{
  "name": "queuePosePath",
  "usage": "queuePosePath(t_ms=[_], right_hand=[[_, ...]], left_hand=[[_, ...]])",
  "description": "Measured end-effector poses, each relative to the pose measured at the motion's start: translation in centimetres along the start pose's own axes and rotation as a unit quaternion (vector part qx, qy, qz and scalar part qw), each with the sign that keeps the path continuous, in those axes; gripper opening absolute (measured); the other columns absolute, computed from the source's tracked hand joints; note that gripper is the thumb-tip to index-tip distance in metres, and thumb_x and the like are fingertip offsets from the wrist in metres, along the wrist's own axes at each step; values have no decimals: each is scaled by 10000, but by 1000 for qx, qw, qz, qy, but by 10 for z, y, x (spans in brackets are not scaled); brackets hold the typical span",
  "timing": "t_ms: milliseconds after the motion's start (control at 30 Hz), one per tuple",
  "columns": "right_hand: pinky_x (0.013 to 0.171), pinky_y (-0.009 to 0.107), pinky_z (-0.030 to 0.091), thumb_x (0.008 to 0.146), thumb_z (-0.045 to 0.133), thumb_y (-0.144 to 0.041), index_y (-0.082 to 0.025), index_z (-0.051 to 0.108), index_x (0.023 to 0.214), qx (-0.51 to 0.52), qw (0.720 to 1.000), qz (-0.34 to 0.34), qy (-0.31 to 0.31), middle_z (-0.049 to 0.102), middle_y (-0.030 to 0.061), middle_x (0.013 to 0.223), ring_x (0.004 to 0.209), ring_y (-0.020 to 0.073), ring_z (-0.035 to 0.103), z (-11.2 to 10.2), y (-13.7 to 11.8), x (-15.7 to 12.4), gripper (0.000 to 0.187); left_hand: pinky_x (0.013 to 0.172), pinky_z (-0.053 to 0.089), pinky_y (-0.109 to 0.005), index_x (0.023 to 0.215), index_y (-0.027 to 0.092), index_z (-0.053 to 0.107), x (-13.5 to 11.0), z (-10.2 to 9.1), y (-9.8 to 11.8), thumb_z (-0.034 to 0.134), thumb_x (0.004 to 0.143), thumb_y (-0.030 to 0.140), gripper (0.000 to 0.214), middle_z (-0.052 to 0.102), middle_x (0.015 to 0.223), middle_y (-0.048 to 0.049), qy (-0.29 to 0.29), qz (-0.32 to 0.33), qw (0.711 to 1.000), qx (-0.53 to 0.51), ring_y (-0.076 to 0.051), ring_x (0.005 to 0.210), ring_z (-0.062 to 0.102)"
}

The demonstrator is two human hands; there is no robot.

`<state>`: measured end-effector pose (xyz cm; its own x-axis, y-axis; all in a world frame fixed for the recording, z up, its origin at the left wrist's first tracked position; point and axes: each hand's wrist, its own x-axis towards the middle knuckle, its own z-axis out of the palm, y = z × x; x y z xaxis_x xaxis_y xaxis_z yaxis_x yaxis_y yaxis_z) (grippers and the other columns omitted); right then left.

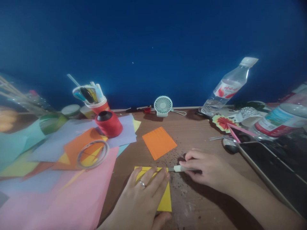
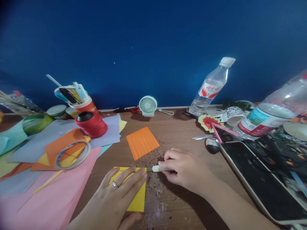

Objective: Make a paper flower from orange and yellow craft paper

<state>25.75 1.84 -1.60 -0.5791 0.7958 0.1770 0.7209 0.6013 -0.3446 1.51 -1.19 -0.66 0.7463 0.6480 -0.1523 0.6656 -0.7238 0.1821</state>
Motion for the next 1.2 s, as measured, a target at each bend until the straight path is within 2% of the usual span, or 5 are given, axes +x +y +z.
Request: queuePosePath(t_ms=[200,467,767,1000,1200], right_hand=[[580,212,364,780,510,-185,-252,639,857,-5,1000,0,-9,568,-7,771,703,113,510,-2,5,-2,165],[587,226,379,792,498,-188,-265,649,901,-16,1000,-15,17,585,8,783,716,126,512,-1,12,-4,201],[584,226,384,787,501,-194,-261,650,862,-22,999,-18,17,586,0,782,713,121,517,1,13,-2,179],[579,220,379,796,493,-192,-258,654,865,-19,999,-12,23,586,1,774,703,117,512,1,10,-1,187],[590,224,371,795,500,-199,-245,655,846,-21,999,-15,29,579,2,767,707,119,494,2,9,1,170]], left_hand=[[997,252,-460,1360,267,179,1,0,-1,476,799,409,651,308,1397,-6,7,8,1000,-1,-249,1247,300],[1006,228,-484,1362,276,165,1,0,-1,473,805,376,644,301,1398,-15,-7,0,1000,-24,-260,1250,293],[994,260,-481,1358,257,186,1,1,-1,479,796,399,649,309,1396,4,11,10,1000,-4,-258,1239,313],[979,259,-503,1365,255,152,0,1,-2,448,810,398,646,268,1409,10,-3,13,1000,0,-267,1236,310],[970,268,-480,1363,282,146,0,7,-4,453,811,398,642,331,1383,9,34,14,999,21,-269,1208,355]])
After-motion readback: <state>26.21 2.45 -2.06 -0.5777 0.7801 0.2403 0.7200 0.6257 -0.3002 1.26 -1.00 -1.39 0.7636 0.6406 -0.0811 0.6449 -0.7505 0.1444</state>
